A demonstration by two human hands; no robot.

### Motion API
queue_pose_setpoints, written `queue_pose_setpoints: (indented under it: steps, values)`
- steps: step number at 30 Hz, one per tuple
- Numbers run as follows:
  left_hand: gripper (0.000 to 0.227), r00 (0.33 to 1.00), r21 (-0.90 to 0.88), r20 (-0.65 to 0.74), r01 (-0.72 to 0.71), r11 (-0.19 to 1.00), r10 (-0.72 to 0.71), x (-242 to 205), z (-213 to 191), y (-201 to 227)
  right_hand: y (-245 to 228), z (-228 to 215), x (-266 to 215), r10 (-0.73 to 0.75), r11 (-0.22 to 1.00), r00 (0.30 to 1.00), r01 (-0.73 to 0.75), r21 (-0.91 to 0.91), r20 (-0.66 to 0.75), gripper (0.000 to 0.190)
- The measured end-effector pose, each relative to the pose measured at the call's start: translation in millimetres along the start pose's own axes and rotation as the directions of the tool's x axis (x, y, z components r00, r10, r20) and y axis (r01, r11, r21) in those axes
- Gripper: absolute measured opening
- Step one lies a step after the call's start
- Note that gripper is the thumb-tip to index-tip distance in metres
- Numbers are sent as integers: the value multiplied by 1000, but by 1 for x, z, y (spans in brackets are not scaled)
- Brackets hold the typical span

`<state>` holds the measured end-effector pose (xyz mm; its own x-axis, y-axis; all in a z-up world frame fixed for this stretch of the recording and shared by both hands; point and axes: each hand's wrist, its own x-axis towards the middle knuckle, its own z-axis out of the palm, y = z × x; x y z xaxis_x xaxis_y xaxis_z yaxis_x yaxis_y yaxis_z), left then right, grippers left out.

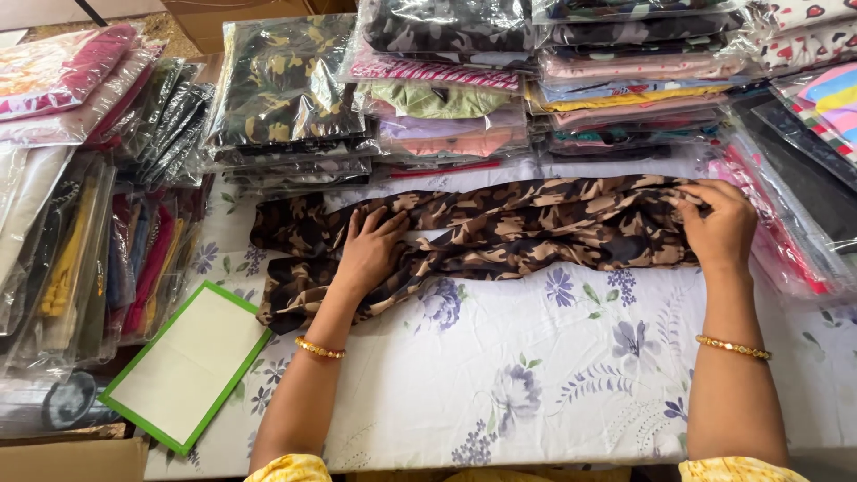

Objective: Fold and pack various articles of clothing into clear plastic bags.

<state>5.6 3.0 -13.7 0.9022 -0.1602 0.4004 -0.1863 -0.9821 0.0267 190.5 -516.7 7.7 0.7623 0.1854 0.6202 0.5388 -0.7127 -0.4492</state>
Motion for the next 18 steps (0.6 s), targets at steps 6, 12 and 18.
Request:
queue_pose_setpoints:
  steps: [6, 12, 18]
  values:
    - [36, 974, -149, 208, 127, 981, -94, 0, -16, -1, -17, -18, 5, -70, 997, 979, 75, 19, -194, 23]
    - [38, 994, -126, 113, 6, 992, 8, 0, -7, 5, -6, -20, 5, -179, 983, 927, 156, -96, -329, 29]
    - [51, 987, 29, -50, 152, 988, -151, 3, -22, -5, 7, -17, 2, -153, 987, 926, 128, -93, -344, 28]
